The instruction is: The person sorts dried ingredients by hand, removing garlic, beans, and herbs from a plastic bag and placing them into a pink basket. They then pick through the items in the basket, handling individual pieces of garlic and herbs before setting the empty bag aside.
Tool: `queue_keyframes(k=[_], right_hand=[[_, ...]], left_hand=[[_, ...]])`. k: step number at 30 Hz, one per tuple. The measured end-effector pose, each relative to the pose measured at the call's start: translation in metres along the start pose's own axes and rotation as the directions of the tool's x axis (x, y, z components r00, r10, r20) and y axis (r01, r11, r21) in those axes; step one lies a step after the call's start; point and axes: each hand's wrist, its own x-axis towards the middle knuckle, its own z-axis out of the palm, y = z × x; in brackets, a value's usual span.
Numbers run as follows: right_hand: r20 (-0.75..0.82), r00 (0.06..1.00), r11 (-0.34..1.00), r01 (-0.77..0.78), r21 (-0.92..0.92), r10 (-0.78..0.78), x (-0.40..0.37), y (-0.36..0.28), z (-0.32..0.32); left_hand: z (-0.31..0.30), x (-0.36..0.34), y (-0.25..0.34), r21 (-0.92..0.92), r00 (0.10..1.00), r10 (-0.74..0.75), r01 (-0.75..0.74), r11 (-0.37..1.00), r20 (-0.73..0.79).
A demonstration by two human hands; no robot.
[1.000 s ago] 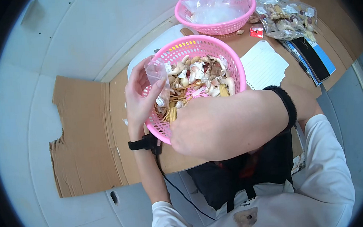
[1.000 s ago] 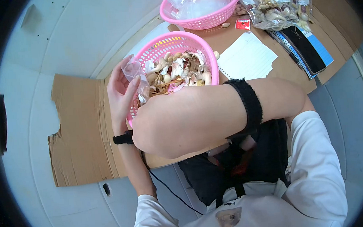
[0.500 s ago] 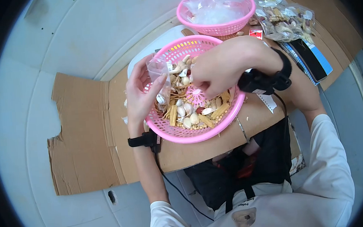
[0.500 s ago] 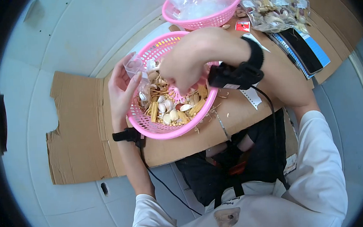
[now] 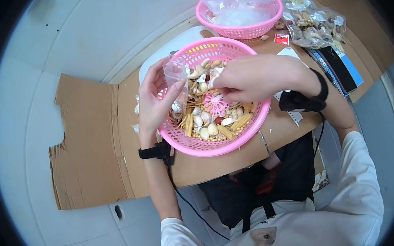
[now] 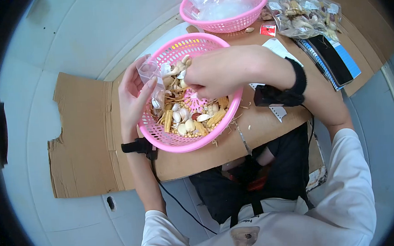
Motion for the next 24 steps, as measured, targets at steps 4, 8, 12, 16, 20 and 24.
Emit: queue_keyframes(k=[4,8,12,16,20,24], right_hand=[[-0.016,0.995,0.992,0.101,-0.070,-0.102,0.034,0.000,0.006],[0.089,0.989,0.987,0.111,0.117,-0.122,0.049,0.006,0.012],[0.107,0.987,0.978,0.095,0.186,-0.116,0.048,0.014,0.019],[0.195,0.978,0.982,0.037,0.188,-0.074,0.037,0.013,0.022],[0.198,0.976,0.987,0.065,0.150,-0.095,0.032,0.008,0.017],[0.211,0.975,0.985,0.036,0.168,-0.072,0.034,0.015,0.026]], left_hand=[[0.001,0.000,-0.001,-0.023,1.000,0.013,-0.014,1.000,-0.015],[-0.001,0.000,-0.001,-0.004,1.000,0.011,-0.011,1.000,-0.013],[-0.001,-0.001,-0.001,0.030,0.999,0.035,-0.035,0.999,0.003],[0.004,0.002,0.002,0.027,1.000,0.015,-0.016,1.000,0.009],[0.003,-0.001,0.004,0.037,1.000,0.015,-0.015,0.999,-0.003],[0.002,-0.001,0.004,0.031,1.000,0.010,-0.009,0.999,-0.016]])
